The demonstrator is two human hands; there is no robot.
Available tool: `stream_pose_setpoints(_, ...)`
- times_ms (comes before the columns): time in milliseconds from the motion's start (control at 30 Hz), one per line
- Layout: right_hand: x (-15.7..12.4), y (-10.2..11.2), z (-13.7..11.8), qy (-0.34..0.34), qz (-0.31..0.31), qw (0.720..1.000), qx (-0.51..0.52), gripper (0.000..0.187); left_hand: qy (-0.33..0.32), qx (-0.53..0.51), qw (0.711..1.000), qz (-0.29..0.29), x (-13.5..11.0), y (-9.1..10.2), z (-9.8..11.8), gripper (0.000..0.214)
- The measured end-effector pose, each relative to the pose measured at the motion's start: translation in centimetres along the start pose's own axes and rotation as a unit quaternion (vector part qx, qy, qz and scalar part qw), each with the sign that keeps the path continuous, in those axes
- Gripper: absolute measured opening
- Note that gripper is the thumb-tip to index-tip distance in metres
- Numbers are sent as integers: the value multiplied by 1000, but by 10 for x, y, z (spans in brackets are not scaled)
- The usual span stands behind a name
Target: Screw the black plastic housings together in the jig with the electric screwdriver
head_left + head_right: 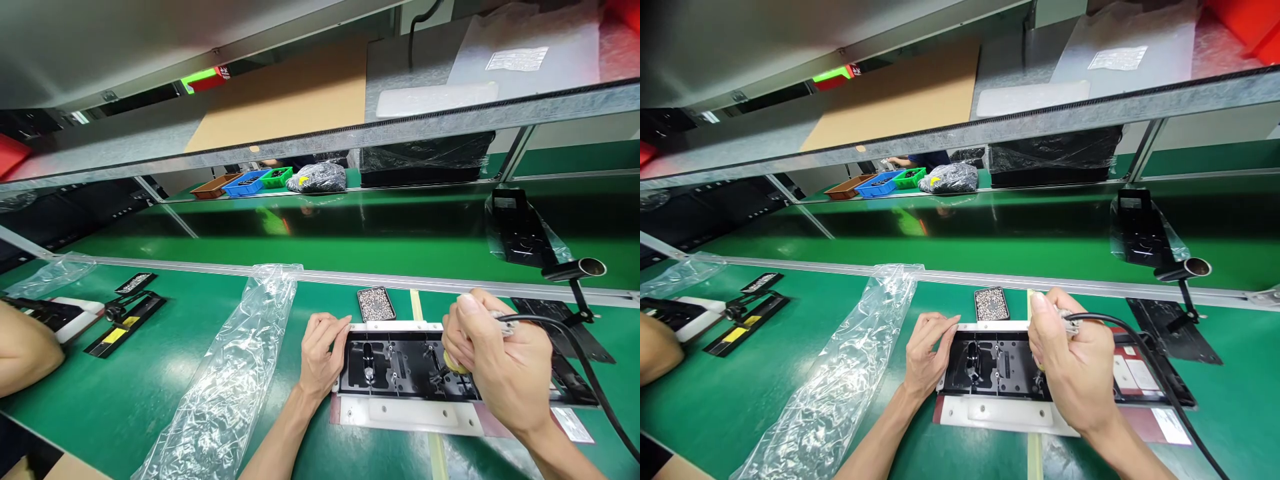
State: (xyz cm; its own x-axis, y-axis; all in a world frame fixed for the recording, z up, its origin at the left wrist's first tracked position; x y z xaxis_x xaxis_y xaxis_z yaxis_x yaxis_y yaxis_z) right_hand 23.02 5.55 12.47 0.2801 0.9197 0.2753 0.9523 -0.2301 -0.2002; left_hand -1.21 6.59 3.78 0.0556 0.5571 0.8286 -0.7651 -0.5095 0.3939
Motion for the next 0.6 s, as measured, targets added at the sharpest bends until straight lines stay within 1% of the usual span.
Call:
stream_pose_setpoints(200,-1,3,4,3,1,1000,3,55,0,1,1000,-3,-1,0,0,29)
stream_pose_setpoints(333,0,3,5,-7,-2,1000,12,56,-2,1,1000,-6,-2,0,-1,30)
stream_pose_setpoints(600,1,3,3,5,-3,1000,8,55,-8,0,1000,-6,-2,-1,-1,30)
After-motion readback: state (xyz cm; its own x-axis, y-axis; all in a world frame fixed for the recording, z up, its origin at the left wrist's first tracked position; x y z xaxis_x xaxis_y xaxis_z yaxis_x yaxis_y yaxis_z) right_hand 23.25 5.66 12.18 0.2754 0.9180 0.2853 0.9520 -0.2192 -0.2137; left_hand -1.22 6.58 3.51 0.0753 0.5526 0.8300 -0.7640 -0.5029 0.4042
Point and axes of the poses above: each hand's wrist, its own x-axis towards the middle knuckle, its own y-axis out of the back of the hand, z = x × y, the point moved 7 cm from there along x, towards the middle knuckle, and after that the axes turned 6 degrees about z, right-handed, at the moved point
